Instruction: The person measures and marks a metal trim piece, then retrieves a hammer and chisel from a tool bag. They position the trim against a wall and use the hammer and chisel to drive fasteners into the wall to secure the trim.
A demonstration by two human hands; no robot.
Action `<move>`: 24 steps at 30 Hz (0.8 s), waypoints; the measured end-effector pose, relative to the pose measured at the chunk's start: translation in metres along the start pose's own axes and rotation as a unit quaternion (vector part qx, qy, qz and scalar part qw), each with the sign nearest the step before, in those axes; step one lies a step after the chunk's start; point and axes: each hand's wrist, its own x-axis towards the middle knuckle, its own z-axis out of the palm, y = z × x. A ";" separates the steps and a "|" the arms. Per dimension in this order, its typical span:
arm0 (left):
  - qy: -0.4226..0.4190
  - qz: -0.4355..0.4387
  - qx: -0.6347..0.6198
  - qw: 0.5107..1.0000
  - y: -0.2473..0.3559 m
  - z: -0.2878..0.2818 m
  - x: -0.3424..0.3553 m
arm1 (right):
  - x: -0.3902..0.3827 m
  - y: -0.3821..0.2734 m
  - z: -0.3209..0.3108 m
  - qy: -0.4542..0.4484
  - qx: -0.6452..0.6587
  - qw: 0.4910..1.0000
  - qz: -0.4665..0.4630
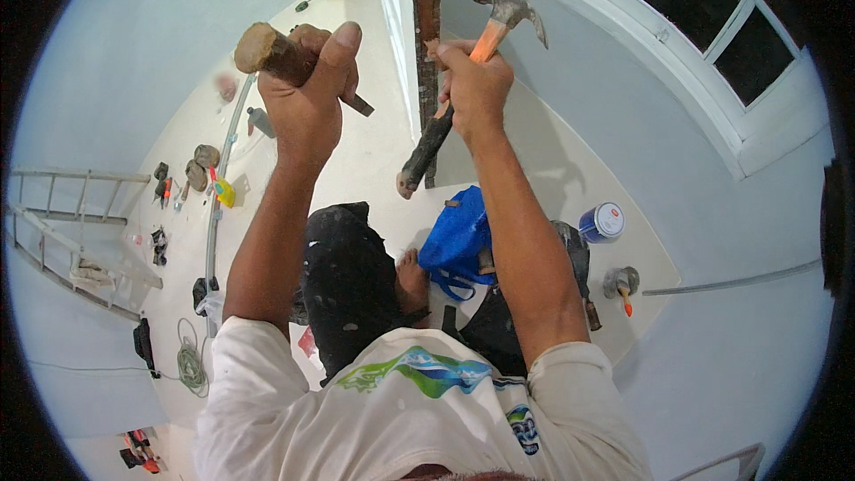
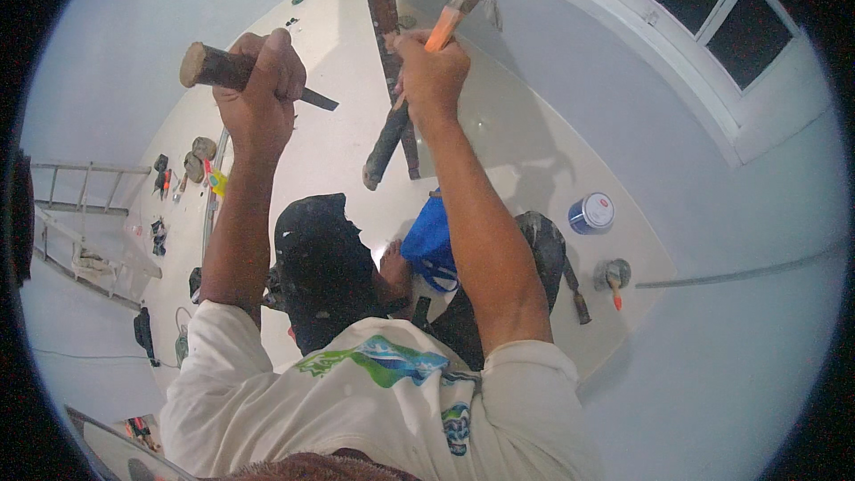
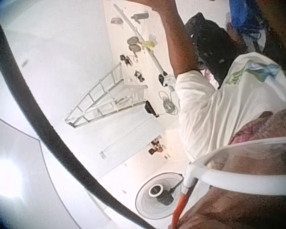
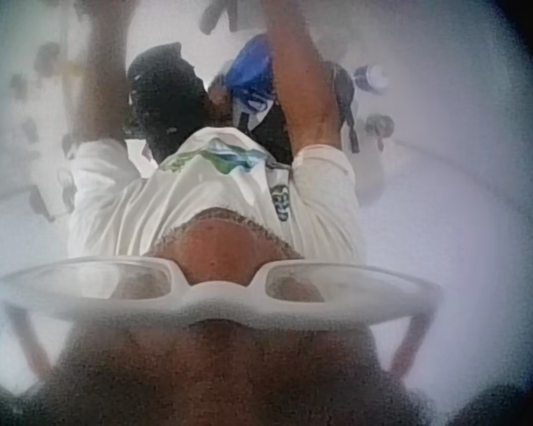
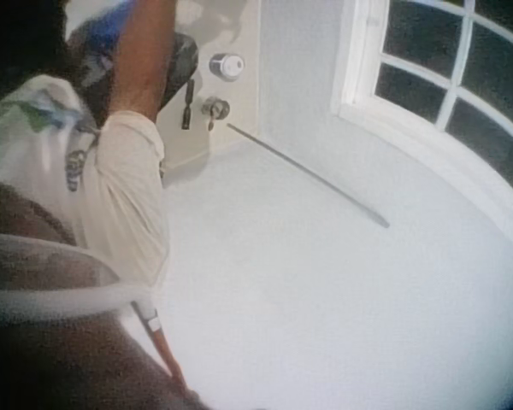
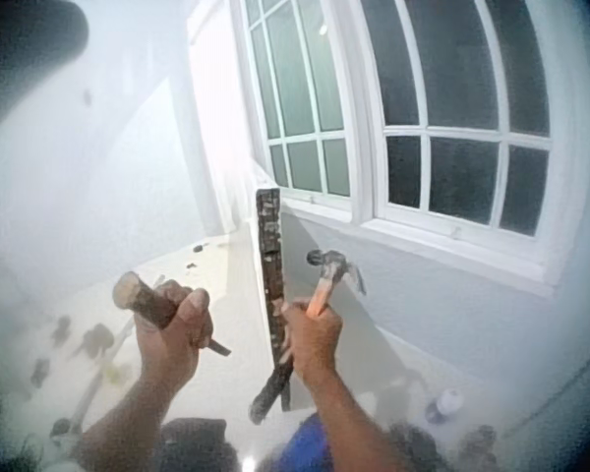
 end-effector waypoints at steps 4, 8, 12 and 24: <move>0.003 -0.047 0.006 0.999 -0.011 -0.005 -0.014 | -0.030 0.025 0.014 -0.019 0.011 1.000 0.012; 0.021 -0.089 0.181 0.979 -0.024 -0.005 -0.021 | -0.032 0.035 -0.001 0.002 -0.017 1.000 0.023; -0.049 0.038 0.188 0.980 -0.079 0.017 -0.005 | 0.005 0.040 -0.027 0.053 -0.106 0.989 -0.086; -0.052 -0.066 0.232 0.969 -0.116 0.029 0.018 | 0.000 -0.010 -0.087 0.098 -0.200 0.973 -0.067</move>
